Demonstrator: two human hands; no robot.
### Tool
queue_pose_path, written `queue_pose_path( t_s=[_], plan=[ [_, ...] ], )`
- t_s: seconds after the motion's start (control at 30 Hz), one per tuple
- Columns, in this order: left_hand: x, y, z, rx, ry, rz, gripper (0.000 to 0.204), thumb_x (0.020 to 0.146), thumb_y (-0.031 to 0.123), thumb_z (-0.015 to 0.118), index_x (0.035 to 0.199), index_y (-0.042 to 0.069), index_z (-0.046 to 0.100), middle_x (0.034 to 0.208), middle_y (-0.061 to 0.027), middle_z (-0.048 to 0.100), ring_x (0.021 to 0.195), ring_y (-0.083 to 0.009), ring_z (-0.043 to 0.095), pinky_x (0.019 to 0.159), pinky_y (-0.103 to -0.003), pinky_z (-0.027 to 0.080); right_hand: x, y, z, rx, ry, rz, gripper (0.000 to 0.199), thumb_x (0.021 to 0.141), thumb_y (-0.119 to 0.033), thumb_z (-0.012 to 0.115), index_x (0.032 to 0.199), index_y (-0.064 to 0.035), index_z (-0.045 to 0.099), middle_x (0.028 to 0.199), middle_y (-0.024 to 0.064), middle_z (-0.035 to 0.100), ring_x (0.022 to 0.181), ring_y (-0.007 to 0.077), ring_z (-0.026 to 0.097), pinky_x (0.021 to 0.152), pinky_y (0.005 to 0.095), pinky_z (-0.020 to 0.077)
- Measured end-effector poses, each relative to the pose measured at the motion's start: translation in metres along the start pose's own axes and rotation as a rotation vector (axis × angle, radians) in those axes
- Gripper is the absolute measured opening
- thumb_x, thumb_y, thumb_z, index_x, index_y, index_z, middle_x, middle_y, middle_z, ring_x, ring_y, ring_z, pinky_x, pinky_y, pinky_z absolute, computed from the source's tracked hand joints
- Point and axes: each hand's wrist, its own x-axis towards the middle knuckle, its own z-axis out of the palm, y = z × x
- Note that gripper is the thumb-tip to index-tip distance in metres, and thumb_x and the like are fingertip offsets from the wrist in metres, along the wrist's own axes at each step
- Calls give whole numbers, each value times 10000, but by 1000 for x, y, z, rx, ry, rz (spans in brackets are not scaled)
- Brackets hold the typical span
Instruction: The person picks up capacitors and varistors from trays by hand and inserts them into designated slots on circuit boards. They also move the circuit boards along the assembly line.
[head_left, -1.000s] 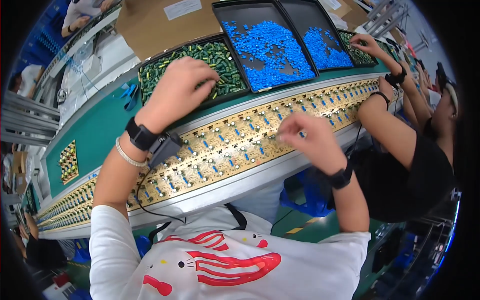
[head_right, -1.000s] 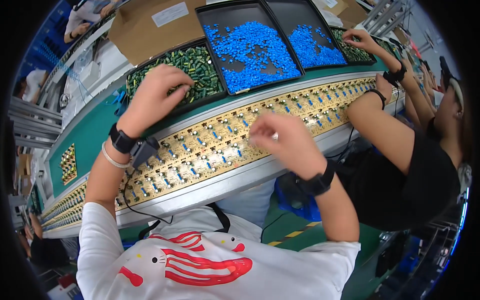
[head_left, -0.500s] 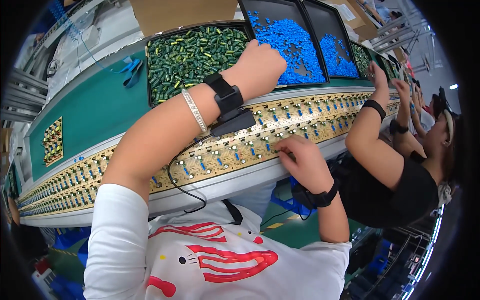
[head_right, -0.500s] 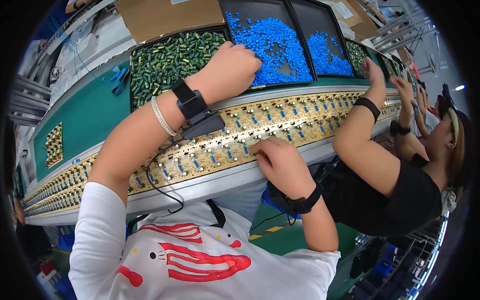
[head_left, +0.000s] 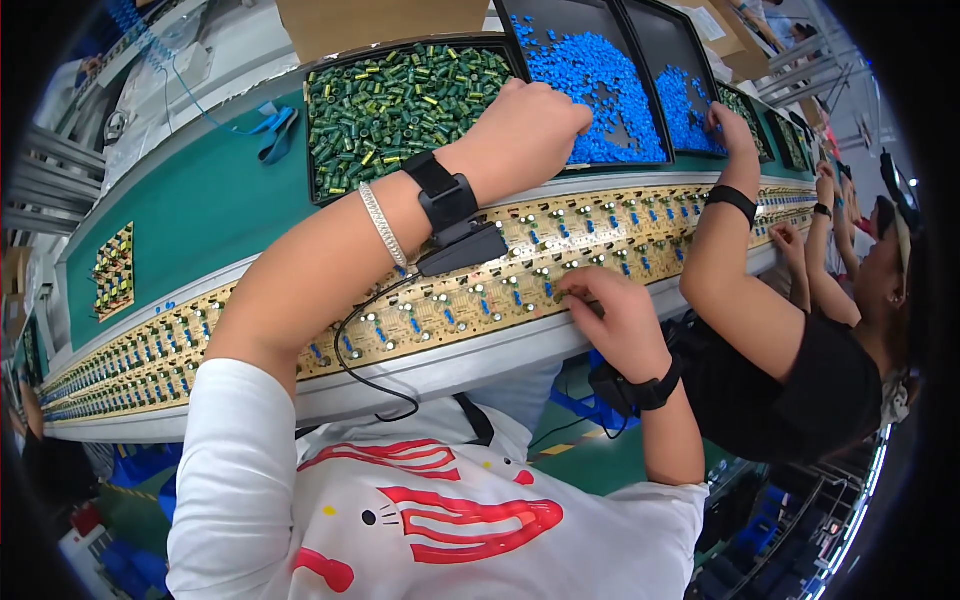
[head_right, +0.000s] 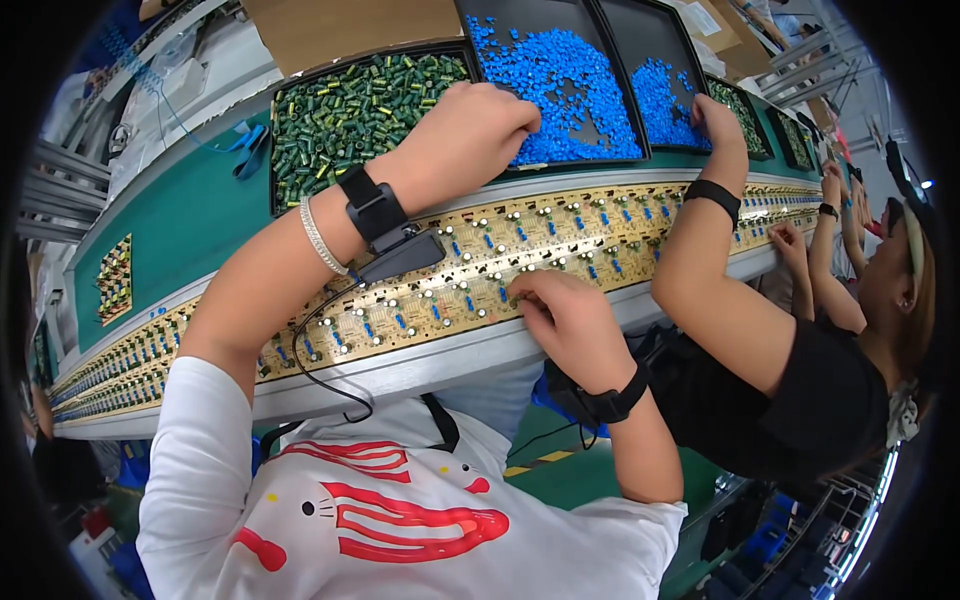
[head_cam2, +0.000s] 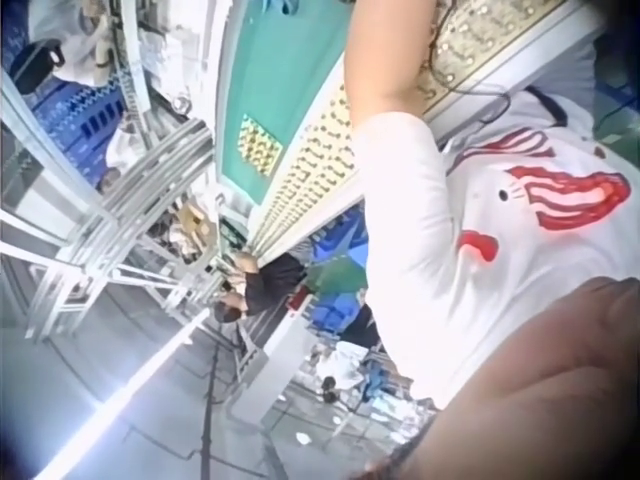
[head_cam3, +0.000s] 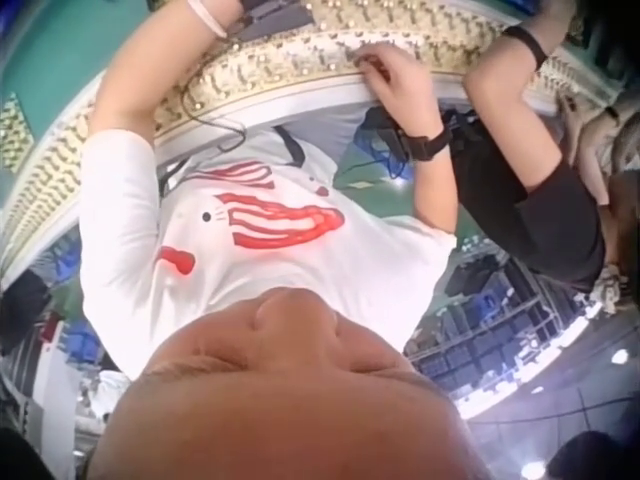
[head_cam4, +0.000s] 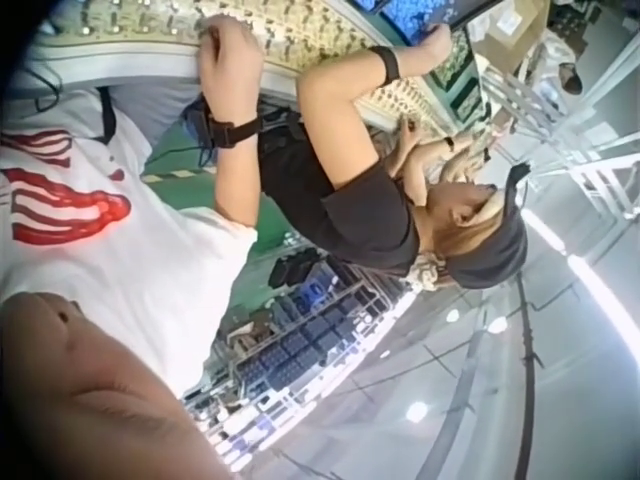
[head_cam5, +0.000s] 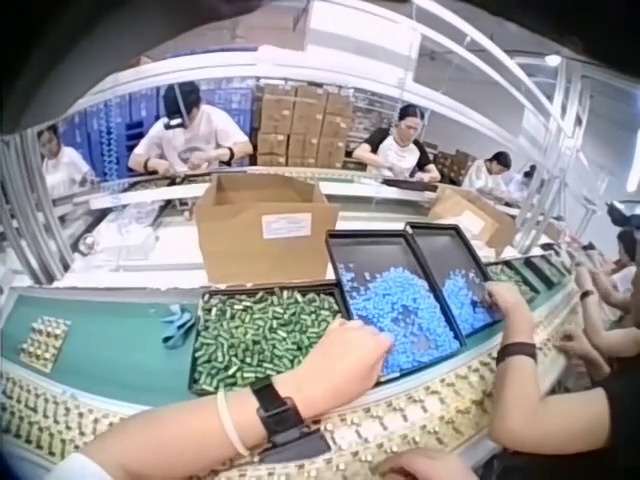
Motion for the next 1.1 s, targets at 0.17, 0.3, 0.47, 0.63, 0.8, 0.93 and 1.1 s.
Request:
queue_pose_path(
  t_s=[0.17,0.3,0.47,0.63,0.8,0.93,1.1],
  plan=[
    [-3,-1,-8,-25,75,66,140,879,119,627,954,107,746,844,-78,689,913,-314,652,841,-458,494,-1,5,0,138,-27,75,163,862,45,660,1016,-6,662,902,105,693,837,199,707,733,310,569],
    [-3,0,-13,-27,91,47,150,878,120,633,970,112,751,846,-81,683,927,-311,637,845,-457,495,1,6,1,191,-9,51,138,848,54,640,970,-9,628,847,124,673,764,259,690,692,324,543],
    [-4,16,-20,-135,114,10,174,884,112,601,933,114,768,904,-69,715,952,-309,617,872,-455,467,3,8,-5,181,-79,38,128,866,47,649,982,-4,631,901,88,682,813,181,679,698,298,541],
    [-17,27,-28,-194,17,-5,167,868,109,604,921,93,762,868,-84,708,942,-317,613,870,-459,460,3,14,-4,130,-54,-41,141,848,49,652,976,-5,629,903,92,682,827,210,684,693,303,545],
    [-36,31,-39,-254,-47,46,178,860,101,612,953,80,762,874,-81,702,935,-312,614,879,-448,443,4,18,-2,70,2,-231,166,828,45,664,975,-29,642,905,117,680,844,313,666,746,372,527],
    [-44,36,-50,-323,-122,29,171,856,101,643,982,76,757,898,-82,712,922,-311,625,884,-432,468,0,14,3,-63,21,-275,177,824,29,665,984,-44,647,888,117,671,842,349,643,769,418,505],
    [-47,46,-58,-311,-184,-55,171,843,75,695,1002,54,756,921,-93,720,892,-287,636,841,-400,504,-3,-14,1,-286,-35,-179,145,863,-48,645,1008,-34,649,913,139,677,870,363,651,786,442,510]
  ],
)
